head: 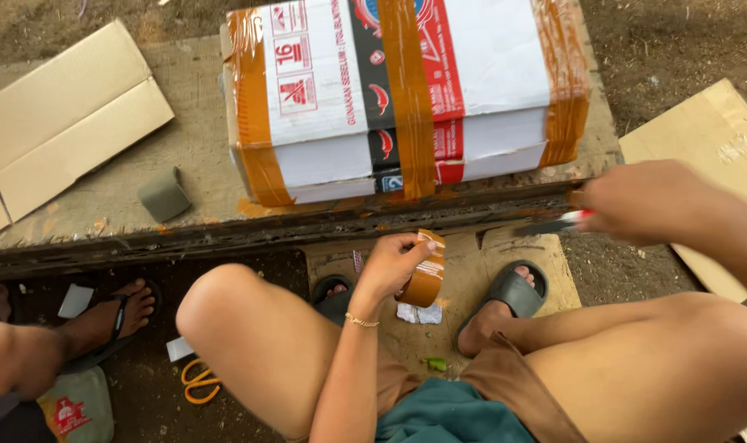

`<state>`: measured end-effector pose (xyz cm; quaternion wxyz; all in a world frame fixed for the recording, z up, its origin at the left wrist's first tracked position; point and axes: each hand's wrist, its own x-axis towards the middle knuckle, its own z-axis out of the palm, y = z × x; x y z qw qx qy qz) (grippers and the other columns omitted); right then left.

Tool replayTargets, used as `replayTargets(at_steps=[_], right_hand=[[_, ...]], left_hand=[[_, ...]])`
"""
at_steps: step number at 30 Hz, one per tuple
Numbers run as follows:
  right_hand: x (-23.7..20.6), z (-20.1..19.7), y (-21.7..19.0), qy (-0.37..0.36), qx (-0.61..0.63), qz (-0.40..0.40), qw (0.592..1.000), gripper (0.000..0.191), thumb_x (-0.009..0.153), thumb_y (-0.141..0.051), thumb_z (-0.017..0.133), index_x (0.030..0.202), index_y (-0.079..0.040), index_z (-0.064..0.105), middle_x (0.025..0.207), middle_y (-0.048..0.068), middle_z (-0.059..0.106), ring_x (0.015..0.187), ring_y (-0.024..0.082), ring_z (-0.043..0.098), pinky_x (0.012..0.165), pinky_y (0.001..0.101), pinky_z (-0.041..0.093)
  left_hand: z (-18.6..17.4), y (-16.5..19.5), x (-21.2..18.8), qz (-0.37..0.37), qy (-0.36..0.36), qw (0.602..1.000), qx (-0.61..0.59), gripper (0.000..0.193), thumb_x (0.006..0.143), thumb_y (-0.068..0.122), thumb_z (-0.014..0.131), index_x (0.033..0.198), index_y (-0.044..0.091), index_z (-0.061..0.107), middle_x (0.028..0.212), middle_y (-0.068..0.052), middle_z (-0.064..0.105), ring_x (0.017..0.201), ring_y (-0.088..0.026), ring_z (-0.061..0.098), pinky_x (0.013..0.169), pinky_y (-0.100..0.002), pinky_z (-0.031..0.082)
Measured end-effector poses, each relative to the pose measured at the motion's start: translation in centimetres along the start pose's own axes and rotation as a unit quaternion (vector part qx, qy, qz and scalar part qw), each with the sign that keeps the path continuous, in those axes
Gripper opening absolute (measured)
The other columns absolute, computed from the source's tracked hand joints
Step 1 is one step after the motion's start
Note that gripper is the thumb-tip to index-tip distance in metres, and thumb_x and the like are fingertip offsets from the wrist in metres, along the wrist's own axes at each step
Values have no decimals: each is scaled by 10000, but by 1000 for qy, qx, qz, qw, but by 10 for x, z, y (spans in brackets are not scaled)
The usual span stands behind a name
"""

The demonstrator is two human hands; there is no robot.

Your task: The person sits on the ground and repeatedly wraps a cardboard box with brown packing tape. They pull tape from a roll, press it onto the box, and use a utility knife to cut the tape. The box is rotated and taped on multiple sides.

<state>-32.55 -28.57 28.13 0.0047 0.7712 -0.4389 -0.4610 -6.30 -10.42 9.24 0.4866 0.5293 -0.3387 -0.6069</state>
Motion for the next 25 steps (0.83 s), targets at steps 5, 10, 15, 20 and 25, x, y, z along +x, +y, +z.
replayTargets(at_steps=[5, 10, 15, 20, 25], right_hand=[[56, 60, 130, 113, 138, 99, 979, 495, 948, -578, 633, 1198, -177, 780, 1000, 108, 824, 911, 275, 766, 825, 436, 639], [129, 97, 139, 343, 340, 100, 870, 466, 1016, -465, 689, 1253, -72, 763, 1050, 231, 757, 958, 390, 713, 852, 471, 557], [181, 83, 103, 354, 479, 52, 801, 383, 1012, -376, 754, 1222, -55, 761, 1045, 234, 735, 939, 359, 709, 852, 458, 544], [191, 68, 101, 371, 452, 77, 808, 329, 1026, -333, 794, 1136, -23, 789, 985, 228, 756, 866, 337, 726, 855, 432, 549], [186, 56, 102, 554, 399, 52, 729, 181, 1084, -144, 656, 1197, -32, 741, 1139, 208, 744, 1020, 316, 713, 938, 423, 541]], left_hand=[[20, 38, -13, 25, -7, 998, -51, 255, 927, 139, 759, 1111, -37, 759, 790, -49, 678, 603, -75, 535, 502, -243, 424], [43, 81, -48, 99, -42, 989, -97, 406, 902, 81, 745, 1277, -26, 636, 1072, -23, 734, 922, -49, 664, 778, -222, 556], [36, 135, -105, 189, 84, 978, -29, 481, 926, 108, 746, 1379, 26, 607, 1062, 18, 699, 905, -46, 621, 784, -218, 531], [16, 194, -126, 220, 281, 873, 332, 416, 936, 154, 794, 1318, 48, 667, 786, -56, 639, 641, -82, 546, 605, -243, 481], [20, 271, -71, 224, 282, 843, 399, 373, 999, 190, 709, 1344, 84, 613, 881, -116, 761, 639, -116, 759, 595, -262, 564]])
